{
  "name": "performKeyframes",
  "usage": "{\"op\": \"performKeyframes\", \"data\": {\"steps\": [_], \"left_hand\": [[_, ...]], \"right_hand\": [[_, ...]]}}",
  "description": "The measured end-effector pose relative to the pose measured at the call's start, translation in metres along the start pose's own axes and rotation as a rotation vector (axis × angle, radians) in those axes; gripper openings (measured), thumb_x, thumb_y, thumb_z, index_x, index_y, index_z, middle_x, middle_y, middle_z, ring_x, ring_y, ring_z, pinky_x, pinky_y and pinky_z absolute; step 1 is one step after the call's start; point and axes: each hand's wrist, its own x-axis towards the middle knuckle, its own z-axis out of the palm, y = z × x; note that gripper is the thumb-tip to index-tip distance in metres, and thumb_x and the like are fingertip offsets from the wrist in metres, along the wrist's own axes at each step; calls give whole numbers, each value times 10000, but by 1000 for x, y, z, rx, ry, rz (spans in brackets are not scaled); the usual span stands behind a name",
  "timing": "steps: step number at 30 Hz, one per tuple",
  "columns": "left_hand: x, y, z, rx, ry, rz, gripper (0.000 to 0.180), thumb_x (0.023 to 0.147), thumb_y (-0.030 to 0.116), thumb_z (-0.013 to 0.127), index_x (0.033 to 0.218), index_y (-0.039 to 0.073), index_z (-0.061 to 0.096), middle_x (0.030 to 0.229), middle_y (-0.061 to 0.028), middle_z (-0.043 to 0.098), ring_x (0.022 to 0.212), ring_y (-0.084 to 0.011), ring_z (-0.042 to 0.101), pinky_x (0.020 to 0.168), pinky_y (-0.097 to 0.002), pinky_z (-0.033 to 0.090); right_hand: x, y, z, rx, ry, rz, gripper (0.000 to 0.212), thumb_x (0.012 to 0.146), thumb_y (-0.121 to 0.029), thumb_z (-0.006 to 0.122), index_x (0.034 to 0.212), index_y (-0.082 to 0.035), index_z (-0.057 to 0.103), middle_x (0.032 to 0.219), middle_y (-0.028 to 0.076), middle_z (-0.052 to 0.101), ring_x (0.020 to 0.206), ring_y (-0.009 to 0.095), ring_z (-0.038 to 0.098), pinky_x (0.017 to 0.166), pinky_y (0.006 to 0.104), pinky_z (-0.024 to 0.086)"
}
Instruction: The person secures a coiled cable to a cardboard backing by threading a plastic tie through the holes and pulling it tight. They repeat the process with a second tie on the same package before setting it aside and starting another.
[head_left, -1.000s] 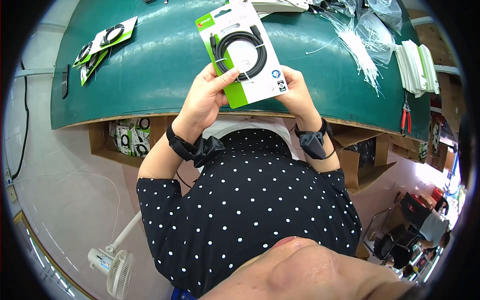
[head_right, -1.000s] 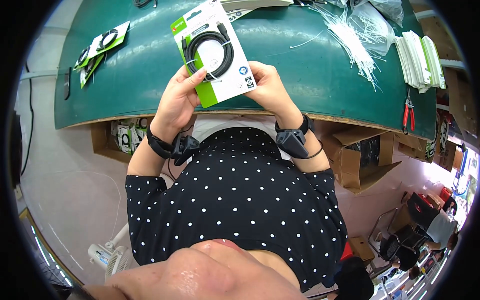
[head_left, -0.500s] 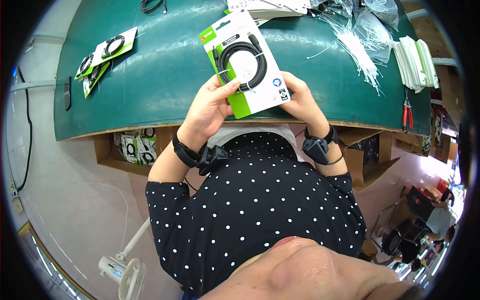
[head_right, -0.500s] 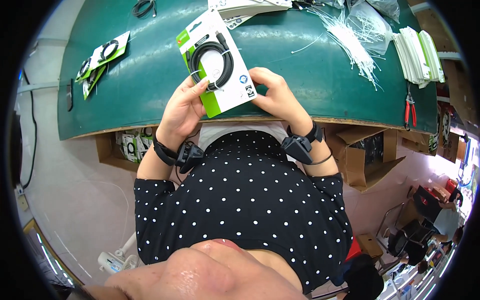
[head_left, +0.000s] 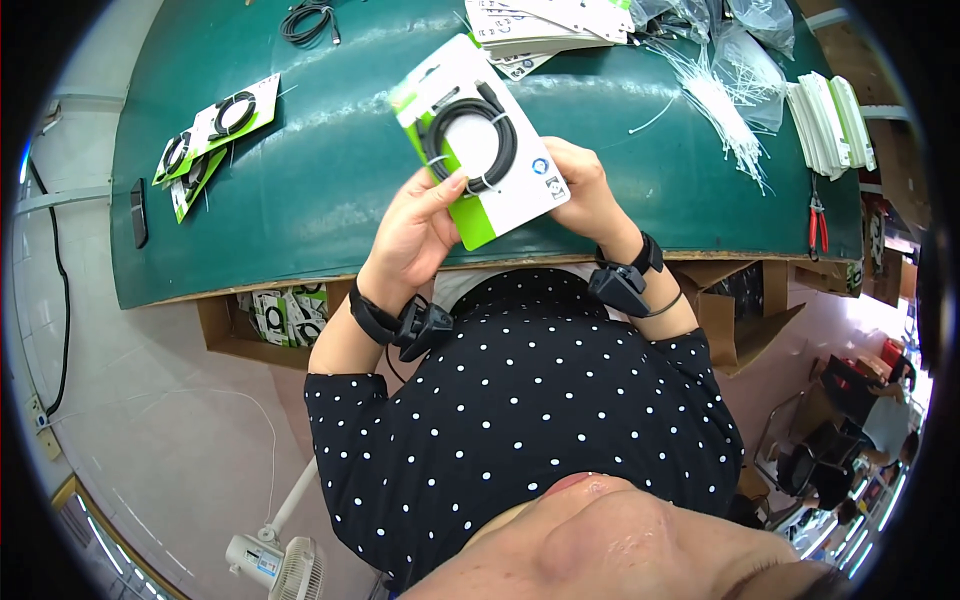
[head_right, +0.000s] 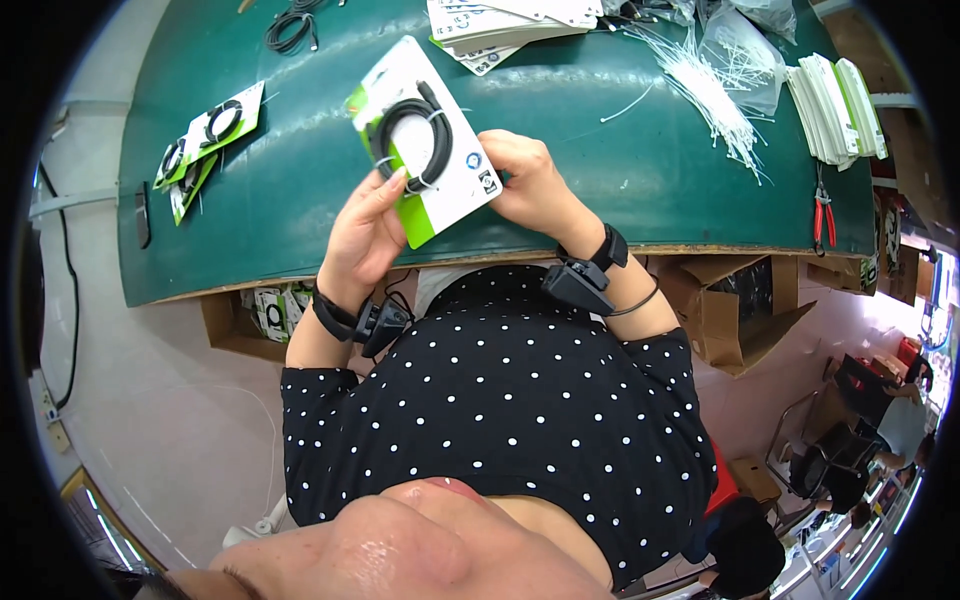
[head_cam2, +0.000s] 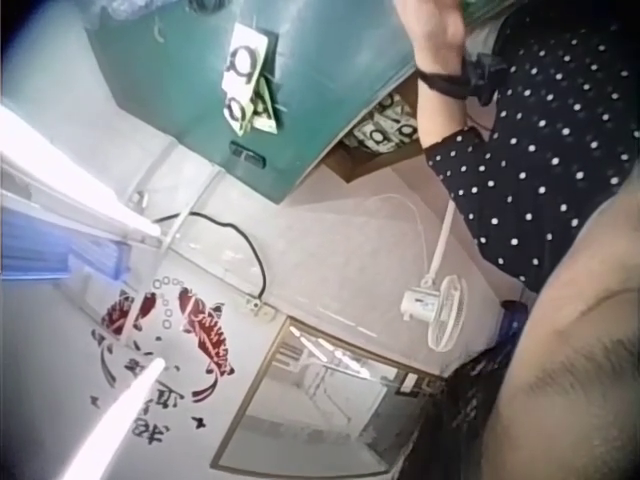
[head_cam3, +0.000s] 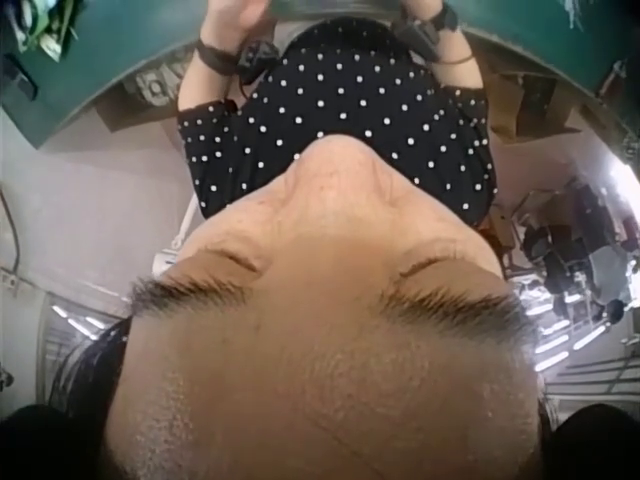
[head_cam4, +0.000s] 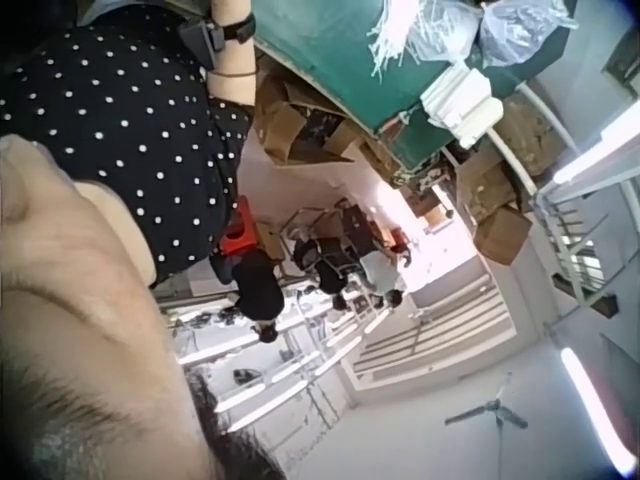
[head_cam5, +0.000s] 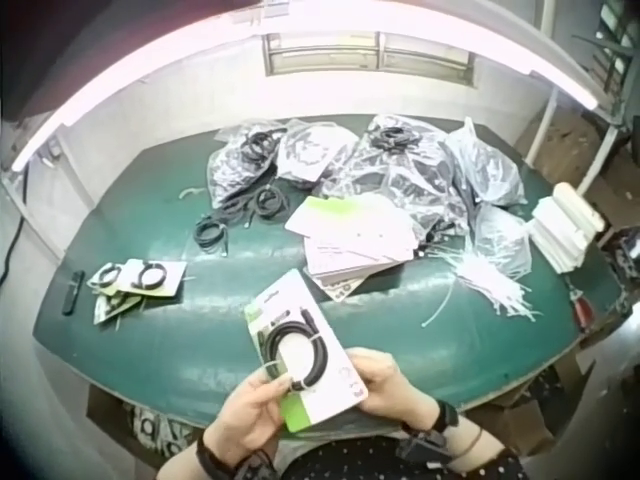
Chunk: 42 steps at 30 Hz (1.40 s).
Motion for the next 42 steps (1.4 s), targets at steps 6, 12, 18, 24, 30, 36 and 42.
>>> {"op": "performKeyframes", "data": {"steps": [6, 12, 18, 24, 30, 36, 42], "left_hand": [[-2, 17, -13, 247, 58, 291, 228, 912, 71, 587, 1131, 11, 561, 1066, -96, 642, 938, -184, 651, 785, -328, 572], [-2, 21, -28, 201, 84, 126, 214, 896, 57, 607, 1101, 10, 568, 1036, -87, 649, 907, -175, 652, 775, -322, 569], [-4, 72, -60, 284, 272, 332, 181, 896, 86, 617, 1058, 20, 571, 984, -66, 650, 863, -156, 647, 744, -310, 550], [14, 196, -135, 348, 535, 592, 238, 898, 152, 628, 1076, 4, 570, 998, -101, 646, 894, -209, 654, 750, -356, 556], [30, 225, -172, 155, 661, 511, 318, 901, 198, 631, 1117, -22, 553, 1084, -161, 611, 964, -272, 642, 799, -395, 558], [48, 189, -117, 585, 434, 307, 427, 898, 239, 641, 1196, -38, 512, 1135, -164, 591, 1040, -271, 620, 814, -371, 557], [131, 186, -91, 1446, 435, 561, 544, 851, 239, 683, 1286, -7, 468, 1115, -142, 604, 842, -177, 667, 676, -296, 561]], "right_hand": [[2, -6, 13, 328, -135, 271, 214, 806, -16, 671, 1011, 42, 650, 1000, 99, 662, 854, 155, 641, 724, 265, 507], [0, -8, 15, 507, -253, 546, 142, 853, -34, 640, 972, 41, 660, 946, 67, 649, 809, 108, 625, 676, 220, 496], [-6, 4, -3, 139, -196, 430, 99, 852, -62, 651, 912, 12, 678, 816, 42, 629, 694, 90, 591, 614, 211, 459], [-8, -5, -42, 9, -82, 444, 108, 882, -52, 614, 907, 44, 656, 784, 50, 606, 690, 96, 595, 616, 210, 468], [-19, 2, -63, -26, -8, 492, 97, 879, -49, 614, 890, 37, 657, 779, 48, 602, 675, 93, 591, 606, 206, 461], [-18, 3, -72, -65, -35, 474, 90, 855, -54, 644, 876, 32, 663, 739, 55, 598, 640, 101, 585, 577, 221, 445], [-20, -7, -76, -150, -89, 363, 61, 848, -12, 623, 866, 36, 656, 736, 61, 597, 638, 106, 580, 573, 220, 442]]}}
